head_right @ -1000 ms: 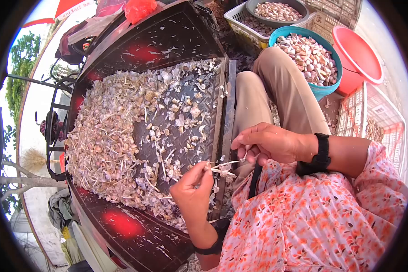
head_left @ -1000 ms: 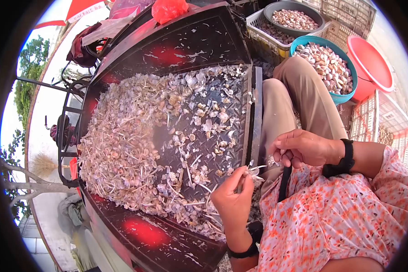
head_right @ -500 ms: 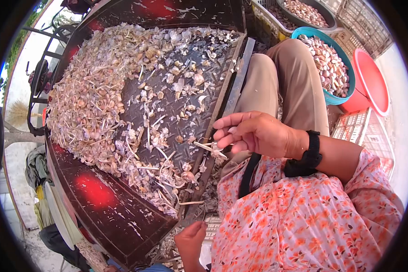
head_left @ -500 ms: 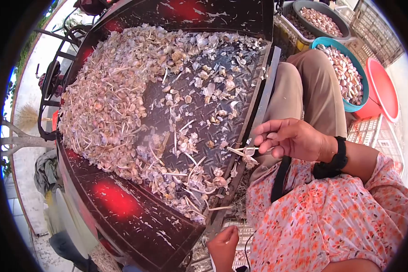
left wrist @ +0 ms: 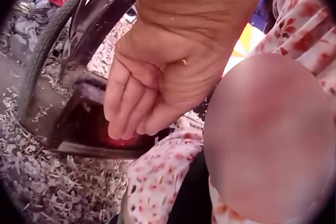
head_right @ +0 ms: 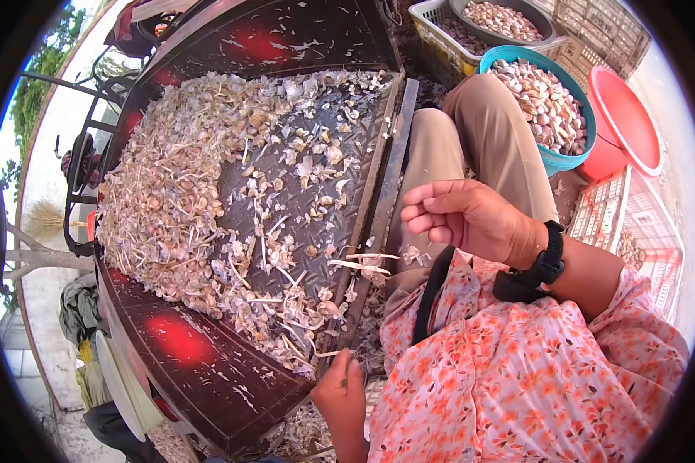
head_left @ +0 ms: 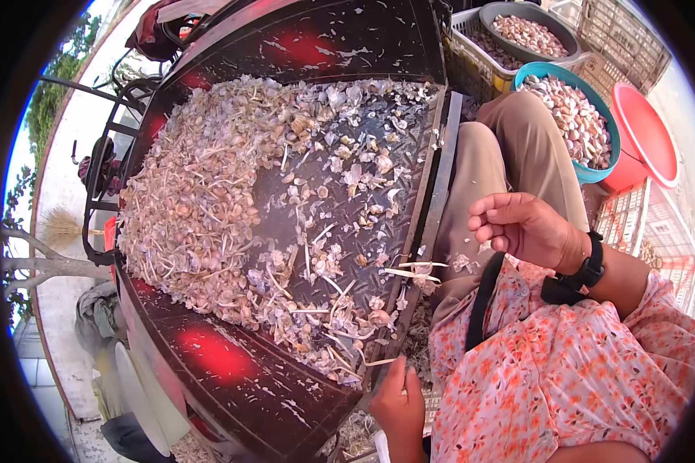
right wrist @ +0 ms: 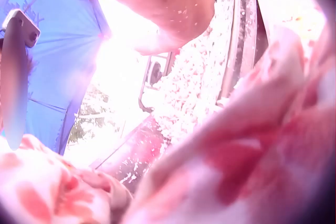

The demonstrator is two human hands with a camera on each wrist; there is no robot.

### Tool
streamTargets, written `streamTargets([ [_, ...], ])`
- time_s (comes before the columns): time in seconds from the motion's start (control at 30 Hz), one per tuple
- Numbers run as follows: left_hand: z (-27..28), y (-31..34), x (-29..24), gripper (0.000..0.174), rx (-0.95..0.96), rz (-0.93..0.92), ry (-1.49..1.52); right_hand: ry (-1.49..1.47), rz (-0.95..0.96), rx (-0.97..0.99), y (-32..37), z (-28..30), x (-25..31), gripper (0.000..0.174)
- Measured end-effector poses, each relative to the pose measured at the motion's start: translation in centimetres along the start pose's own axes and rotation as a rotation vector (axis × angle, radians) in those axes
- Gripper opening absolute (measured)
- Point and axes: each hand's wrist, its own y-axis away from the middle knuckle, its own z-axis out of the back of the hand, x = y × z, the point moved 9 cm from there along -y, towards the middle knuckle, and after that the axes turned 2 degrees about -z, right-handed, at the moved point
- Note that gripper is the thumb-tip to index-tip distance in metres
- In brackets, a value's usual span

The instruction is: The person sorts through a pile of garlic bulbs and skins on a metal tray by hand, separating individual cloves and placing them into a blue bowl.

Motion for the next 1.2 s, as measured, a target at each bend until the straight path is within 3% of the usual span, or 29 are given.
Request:
streamTargets([
  [0.1,3.7,-6.6,-2.6,0.039,-0.399,-0.155,0.115,0.005,0.218,-0.116,4.0,5.0,4.8,0.022],
  [0.13,4.4,-9.3,-1.4,0.045,-0.481,-0.103,0.047,0.109,0.326,-0.257,6.6,7.6,6.7,0.023],
  [0.23,6.5,-16.2,5.6,0.067,-0.649,0.200,-0.135,0.468,0.550,-0.626,17.0,19.9,10.7,0.030],
  [0.27,6.9,-17.4,7.6,0.072,-0.663,0.347,-0.201,0.740,0.591,-0.871,21.4,20.9,11.7,0.035],
  [0.3,7.3,-18.4,9.6,0.077,-0.672,0.493,-0.267,1.085,0.631,-0.955,25.7,24.8,12.7,0.038],
  [0.37,6.2,-20.9,13.7,0.075,-0.627,0.591,-0.204,1.128,0.703,-1.092,29.7,24.6,12.4,0.039],
  [0.43,5.0,-23.7,13.7,0.071,-0.452,0.509,-0.366,0.959,0.677,-1.080,29.1,25.2,10.8,0.039],
  [0.5,2.6,-25.5,11.3,0.064,-0.372,0.204,-0.337,0.702,0.626,-1.067,26.3,25.8,9.1,0.036],
  [0.57,0.0,-24.8,6.5,0.052,-0.261,-0.053,-0.268,0.654,0.586,-0.920,20.6,24.0,7.8,0.032],
  [0.7,-5.0,-18.6,-2.3,0.047,-0.028,-0.412,-0.223,0.741,0.479,-0.655,11.0,13.9,6.3,0.023],
  [0.77,-5.1,-14.4,-5.4,0.049,0.171,-0.557,0.013,0.761,0.421,-0.538,8.5,11.9,5.1,0.021],
  [0.83,0.6,-15.8,-3.3,0.049,-0.120,-0.338,0.331,0.750,0.334,-0.438,6.8,11.3,3.6,0.020],
  [0.9,6.1,-19.3,3.3,0.053,-0.462,0.001,0.359,0.723,0.294,-0.414,6.0,11.2,2.8,0.020],
  [0.97,11.3,-21.9,8.8,0.046,-0.764,0.164,-0.061,0.711,0.236,-0.405,5.4,11.2,2.3,0.019],
  [1.03,13.0,-24.5,15.8,0.037,-0.839,0.445,-0.337,0.721,0.247,-0.404,5.4,11.3,2.4,0.019],
  [1.07,13.1,-25.0,16.5,0.037,-0.845,0.438,-0.339,0.732,0.248,-0.403,5.3,11.3,2.4,0.019],
  [1.13,13.0,-25.5,18.9,0.029,-0.645,0.631,-0.532,0.695,0.267,-0.420,5.6,11.5,2.2,0.019],
  [1.2,12.4,-26.3,19.8,0.025,-0.584,0.563,-0.563,0.655,0.286,-0.435,5.4,11.6,2.3,0.019],
])
